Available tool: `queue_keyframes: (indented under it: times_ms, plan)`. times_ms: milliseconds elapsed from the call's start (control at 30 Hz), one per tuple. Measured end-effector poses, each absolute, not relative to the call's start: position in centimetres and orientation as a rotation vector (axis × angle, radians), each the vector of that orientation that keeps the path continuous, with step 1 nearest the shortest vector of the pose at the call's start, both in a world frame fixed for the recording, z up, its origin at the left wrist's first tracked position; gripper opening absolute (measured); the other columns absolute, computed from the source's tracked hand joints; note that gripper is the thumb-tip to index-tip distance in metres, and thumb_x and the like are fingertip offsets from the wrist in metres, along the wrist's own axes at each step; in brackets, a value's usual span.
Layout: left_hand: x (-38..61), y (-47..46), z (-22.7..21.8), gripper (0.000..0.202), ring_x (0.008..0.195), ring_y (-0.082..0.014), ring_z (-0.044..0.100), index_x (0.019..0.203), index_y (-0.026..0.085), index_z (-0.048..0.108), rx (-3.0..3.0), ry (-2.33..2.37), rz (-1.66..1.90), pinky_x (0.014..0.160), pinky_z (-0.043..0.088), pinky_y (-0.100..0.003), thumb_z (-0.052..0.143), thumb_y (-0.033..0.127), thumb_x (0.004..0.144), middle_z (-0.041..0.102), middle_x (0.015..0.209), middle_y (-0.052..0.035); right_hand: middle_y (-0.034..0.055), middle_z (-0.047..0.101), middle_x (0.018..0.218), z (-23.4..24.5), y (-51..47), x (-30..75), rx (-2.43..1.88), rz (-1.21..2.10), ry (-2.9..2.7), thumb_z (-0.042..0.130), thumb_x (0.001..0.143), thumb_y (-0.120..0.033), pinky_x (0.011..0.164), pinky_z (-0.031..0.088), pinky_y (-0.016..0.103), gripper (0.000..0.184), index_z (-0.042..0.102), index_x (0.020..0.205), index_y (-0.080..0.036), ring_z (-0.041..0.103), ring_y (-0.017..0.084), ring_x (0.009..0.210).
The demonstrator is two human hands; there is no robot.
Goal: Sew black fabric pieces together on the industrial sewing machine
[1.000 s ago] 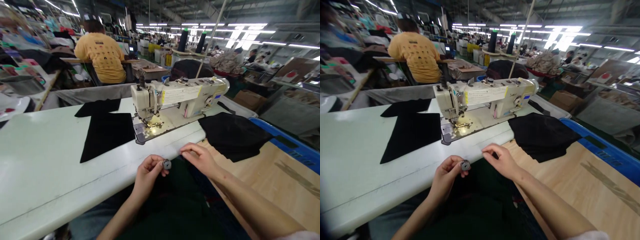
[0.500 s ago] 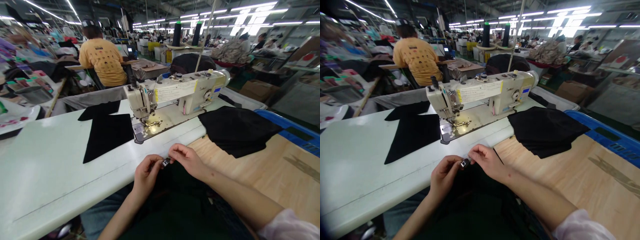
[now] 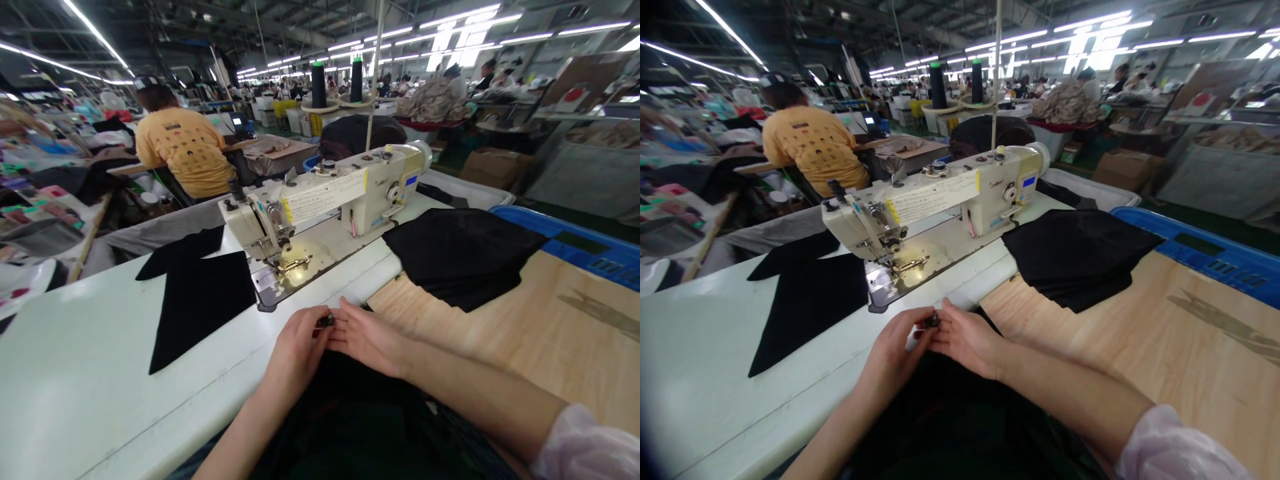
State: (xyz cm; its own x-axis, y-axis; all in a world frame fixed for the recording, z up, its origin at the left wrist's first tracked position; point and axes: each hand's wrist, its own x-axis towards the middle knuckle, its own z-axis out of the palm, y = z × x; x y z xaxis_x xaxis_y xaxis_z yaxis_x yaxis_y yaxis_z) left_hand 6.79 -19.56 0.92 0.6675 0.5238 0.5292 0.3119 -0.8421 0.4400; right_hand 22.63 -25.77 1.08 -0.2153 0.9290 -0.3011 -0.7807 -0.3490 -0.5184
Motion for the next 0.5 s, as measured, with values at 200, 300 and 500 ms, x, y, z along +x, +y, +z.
queue_keyframes:
  times_ms: [200,300,500]
  plan:
    - [7.4,-19.0,2.6,0.027,0.090,-0.0183,0.069,0.117,0.022,0.059,2.472,0.715,0.952,0.082,0.058,-0.033,0.064,0.020,0.090,0.072,0.101,-0.0046,0.0107,0.073,0.097,1.7,-25.5,23.8,-0.668,1.766,-0.284,0.066,0.090,-0.040,0.104,0.047,0.036,0.031,0.069,0.099,-0.010,0.069,0.019,0.096]
    - [7.2,-17.5,2.6,0.027,0.089,-0.0195,0.069,0.118,0.021,0.060,2.474,0.841,1.005,0.083,0.058,-0.035,0.063,0.027,0.091,0.073,0.104,-0.0058,0.0097,0.074,0.102,1.8,-25.8,25.0,-0.757,1.657,-0.446,0.077,0.080,-0.029,0.106,0.046,0.038,0.031,0.068,0.104,-0.012,0.069,0.020,0.101]
    - [7.3,-13.4,-0.5,0.024,0.092,-0.0276,0.070,0.111,0.014,0.063,2.779,0.912,0.745,0.083,0.058,-0.043,0.053,0.020,0.091,0.073,0.100,-0.0139,0.0088,0.068,0.125,1.8,-26.3,27.4,-0.980,1.078,-1.002,0.063,0.093,-0.037,0.101,0.050,0.043,0.031,0.062,0.121,-0.024,0.067,0.020,0.111]
